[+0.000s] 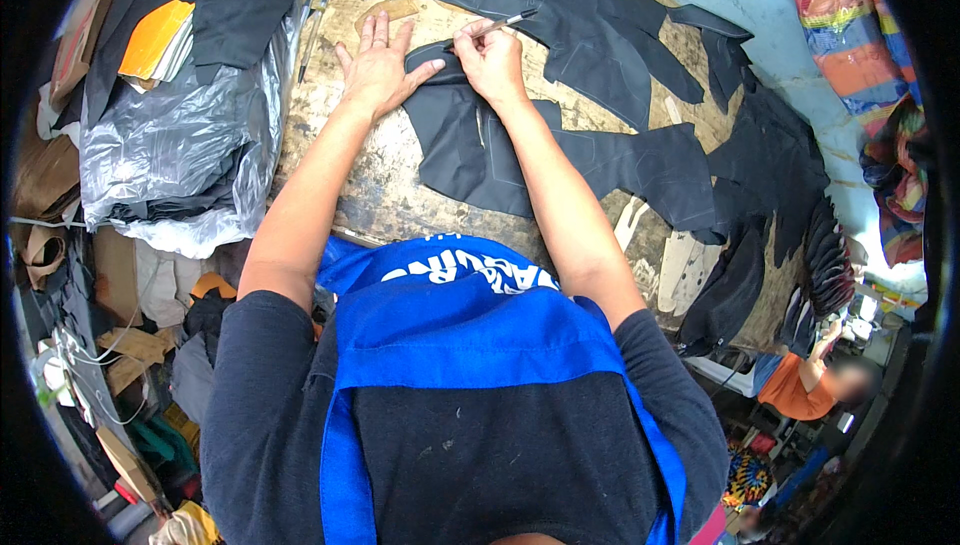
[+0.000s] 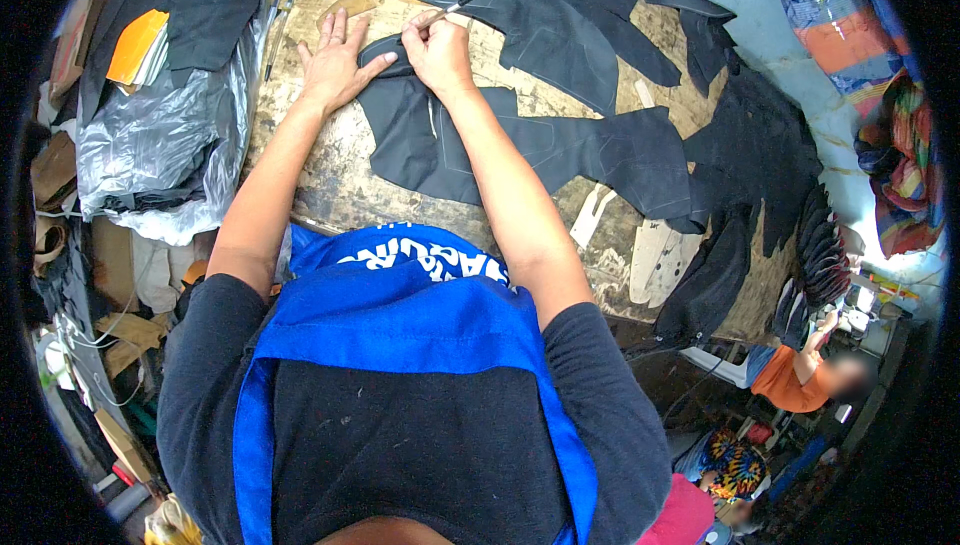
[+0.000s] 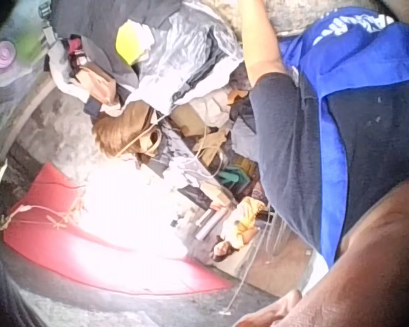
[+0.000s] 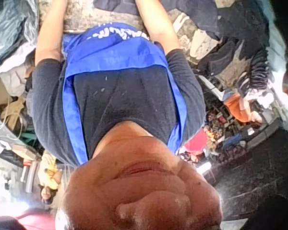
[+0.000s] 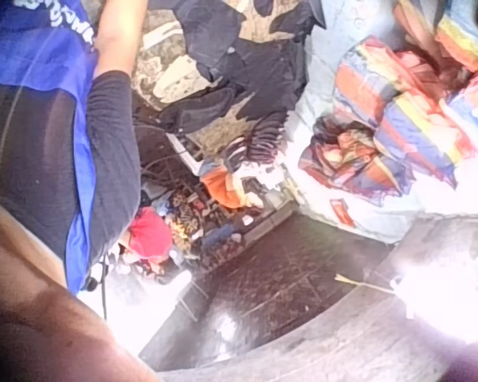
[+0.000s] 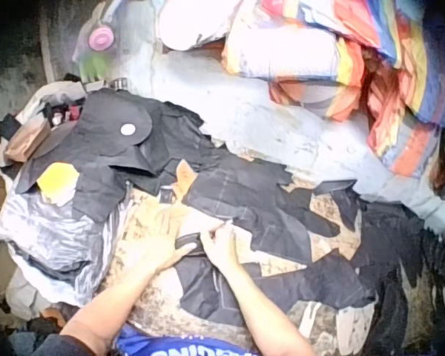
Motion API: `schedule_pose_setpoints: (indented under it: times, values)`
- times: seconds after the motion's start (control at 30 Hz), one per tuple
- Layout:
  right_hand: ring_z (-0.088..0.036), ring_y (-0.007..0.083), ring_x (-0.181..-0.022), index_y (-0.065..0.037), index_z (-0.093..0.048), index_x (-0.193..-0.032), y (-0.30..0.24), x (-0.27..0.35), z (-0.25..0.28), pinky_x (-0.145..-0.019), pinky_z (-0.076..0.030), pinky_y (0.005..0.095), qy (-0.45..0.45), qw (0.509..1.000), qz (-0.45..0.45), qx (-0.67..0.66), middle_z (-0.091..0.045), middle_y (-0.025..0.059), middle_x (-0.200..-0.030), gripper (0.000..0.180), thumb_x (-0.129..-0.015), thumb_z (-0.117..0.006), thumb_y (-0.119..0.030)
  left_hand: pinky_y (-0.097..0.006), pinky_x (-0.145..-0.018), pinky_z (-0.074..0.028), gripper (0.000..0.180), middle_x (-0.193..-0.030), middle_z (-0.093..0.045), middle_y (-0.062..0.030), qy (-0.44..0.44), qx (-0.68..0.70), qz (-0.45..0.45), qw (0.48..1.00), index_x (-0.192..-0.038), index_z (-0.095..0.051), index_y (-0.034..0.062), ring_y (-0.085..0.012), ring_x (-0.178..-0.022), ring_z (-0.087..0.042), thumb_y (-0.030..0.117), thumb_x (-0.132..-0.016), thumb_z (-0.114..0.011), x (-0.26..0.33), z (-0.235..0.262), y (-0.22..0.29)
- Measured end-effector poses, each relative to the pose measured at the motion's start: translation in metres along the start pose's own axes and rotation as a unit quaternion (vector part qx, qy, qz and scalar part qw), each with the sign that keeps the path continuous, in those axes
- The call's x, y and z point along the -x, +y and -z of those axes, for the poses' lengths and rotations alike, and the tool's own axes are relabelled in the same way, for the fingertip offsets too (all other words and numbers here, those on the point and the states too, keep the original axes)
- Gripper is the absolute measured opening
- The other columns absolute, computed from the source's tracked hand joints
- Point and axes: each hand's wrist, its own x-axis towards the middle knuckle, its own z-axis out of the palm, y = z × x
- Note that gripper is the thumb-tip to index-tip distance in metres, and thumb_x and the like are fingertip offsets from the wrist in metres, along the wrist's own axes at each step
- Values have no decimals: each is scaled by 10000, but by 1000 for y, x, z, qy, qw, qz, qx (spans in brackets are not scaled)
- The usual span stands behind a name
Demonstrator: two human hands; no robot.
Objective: The person uses a white marker and various cardboard templates to trace outlines on a large piece of black fabric laid on a worktable. They repeatedly position templates, trace edges, and reposition the fabric to mark multiple sections.
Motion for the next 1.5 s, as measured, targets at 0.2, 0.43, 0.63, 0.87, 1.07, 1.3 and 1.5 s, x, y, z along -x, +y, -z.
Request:
schedule_pose_setpoints:
  times: [0.2, 0.43, 0.63, 0.87, 1.07, 1.3, 1.5]
  values:
    - [-599, 88, -620, 30, -613, -803, -9, 4, -1, -562, -473, 232, -75, 985, 53, 149, -630, 73, -688, 134, -833, -601, -100, -694, -987, -122, 575, -1458, -224, -228, 21, 16, -45, 999, -1270, -521, 326, -362, -1374, -157, 615, -774, -549, 7, 0, -5]
    - [-574, 80, -585, 33, -615, -801, -7, 4, -2, -534, -459, 230, -51, 991, 14, 125, -625, 58, -662, 123, -835, -597, -84, -684, -992, -118, 566, -1446, -250, -236, 33, 35, -39, 998, -1242, -554, 316, -355, -1371, -171, 608, -757, -576, 6, -1, -6]
    - [-616, 139, -592, 37, -615, -774, -3, 2, 0, -547, -484, 269, -31, 998, 30, 53, -635, 100, -667, 130, -820, -602, -84, -669, -1011, -97, 596, -1433, -256, -256, 43, 38, -22, 998, -1245, -552, 297, -387, -1358, -182, 623, -746, -569, 7, -3, -5]
    - [-618, 287, -929, -97, -637, -959, -36, 41, 14, -779, -482, 402, -34, 968, 123, 218, -655, 126, -950, 142, -832, -606, -153, -614, -1044, -90, 869, -1422, -200, -329, 51, -22, 85, 995, -1386, -364, 124, -457, -1348, -137, 752, -786, -333, 6, -10, -1]
    - [-384, 301, -1278, -129, -576, -1117, -40, 48, 6, -986, -279, 600, -160, 894, 76, 411, -521, 68, -1292, 367, -826, -609, -351, -551, -1068, -143, 782, -1421, -251, -293, 48, 8, 93, 994, -1360, -344, -24, -417, -1350, -183, 600, -890, -301, 4, -11, -13]
    - [-586, 289, -891, -62, -627, -960, -46, 27, 23, -810, -421, 458, -113, 951, 74, 277, -629, 130, -879, 290, -811, -629, -311, -393, -917, -417, 349, -1131, -570, -217, 79, -39, -6, 996, -1118, -595, 23, -348, -1022, -556, 213, -826, -569, 73, 15, -34]
    - [-598, 260, -899, -76, -639, -919, -64, 79, 8, -843, -407, 388, -146, 951, 134, 238, -639, 103, -878, 238, -731, -696, -209, -335, -680, -499, 466, -814, -644, -135, 79, 168, 141, 972, -1128, -585, -14, -229, -683, -628, 128, -703, -712, 111, 32, -43]
